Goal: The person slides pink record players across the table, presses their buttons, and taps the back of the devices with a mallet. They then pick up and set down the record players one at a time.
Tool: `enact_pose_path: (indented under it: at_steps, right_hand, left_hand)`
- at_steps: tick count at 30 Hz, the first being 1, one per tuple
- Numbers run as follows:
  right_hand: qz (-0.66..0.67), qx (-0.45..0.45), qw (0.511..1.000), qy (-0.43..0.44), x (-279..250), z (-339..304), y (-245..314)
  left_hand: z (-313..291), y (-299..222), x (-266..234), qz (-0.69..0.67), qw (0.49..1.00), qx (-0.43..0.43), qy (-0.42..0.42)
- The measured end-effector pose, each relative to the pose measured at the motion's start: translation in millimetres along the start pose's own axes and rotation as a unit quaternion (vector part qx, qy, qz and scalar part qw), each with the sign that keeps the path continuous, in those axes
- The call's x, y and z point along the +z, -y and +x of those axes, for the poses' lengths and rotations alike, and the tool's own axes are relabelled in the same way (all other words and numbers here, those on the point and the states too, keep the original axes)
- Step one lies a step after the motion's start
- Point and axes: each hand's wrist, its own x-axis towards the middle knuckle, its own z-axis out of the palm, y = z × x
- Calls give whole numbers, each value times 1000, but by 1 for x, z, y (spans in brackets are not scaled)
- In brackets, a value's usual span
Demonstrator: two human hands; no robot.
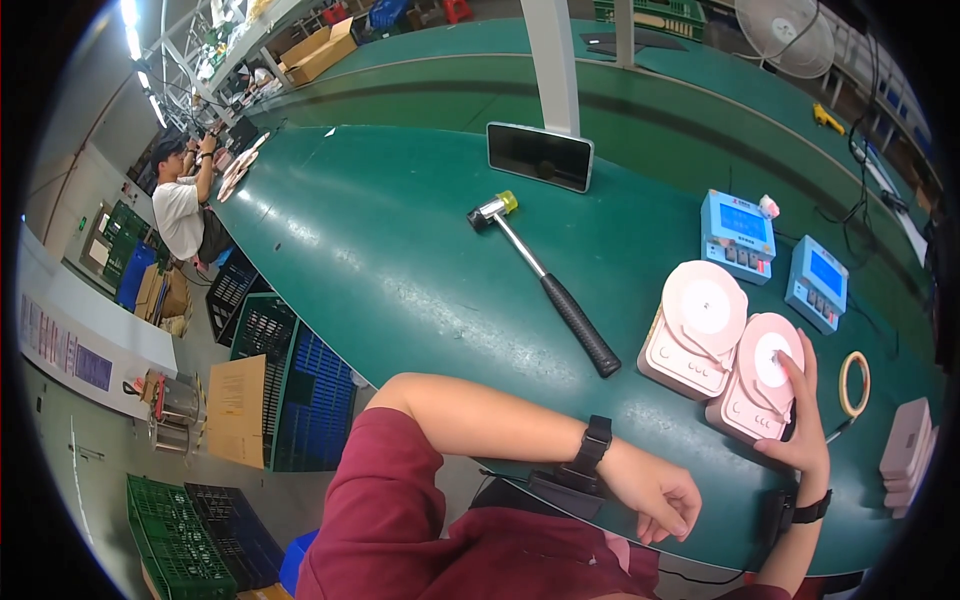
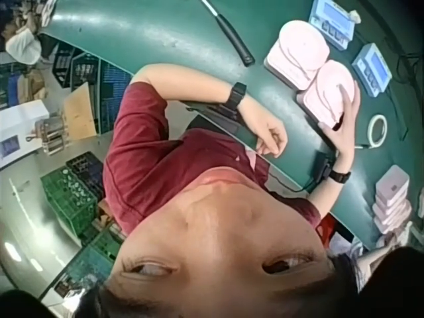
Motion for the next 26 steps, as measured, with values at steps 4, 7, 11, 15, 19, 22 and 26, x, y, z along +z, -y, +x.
enact_pose_path:
  at_steps: [4, 7, 11, 15, 19, 22, 26]
  right_hand:
    - [2, -1, 1000, 1, 0, 0, 0]
    - [0, -2, 1000, 1, 0, -1, -1]
    - [2, -3, 1000, 2, 0, -1, -2]
    - [3, -2, 1000, 1, 0, -1, -3]
    - [2, -3, 1000, 3, 0, 0, -3]
    - [-5, -3, 1000, 4, 0, -1, -3]
    - [-1, -1, 1000, 4, 0, -1, -2]
  left_hand:
    - [0, 1, 0, 0, 1000, 1, 1]
    - [0, 1, 0, 1, 1000, 1, 2]
    - [-1, -1, 0, 4, 1000, 2, 2]
    - [-1, -2, 0, 7, 1000, 3, 5]
    - [-1, -1, 0, 8, 1000, 2, 4]
    - [-1, -2, 0, 9, 1000, 4, 4]
    - [-1, -2, 0, 9, 1000, 2, 6]
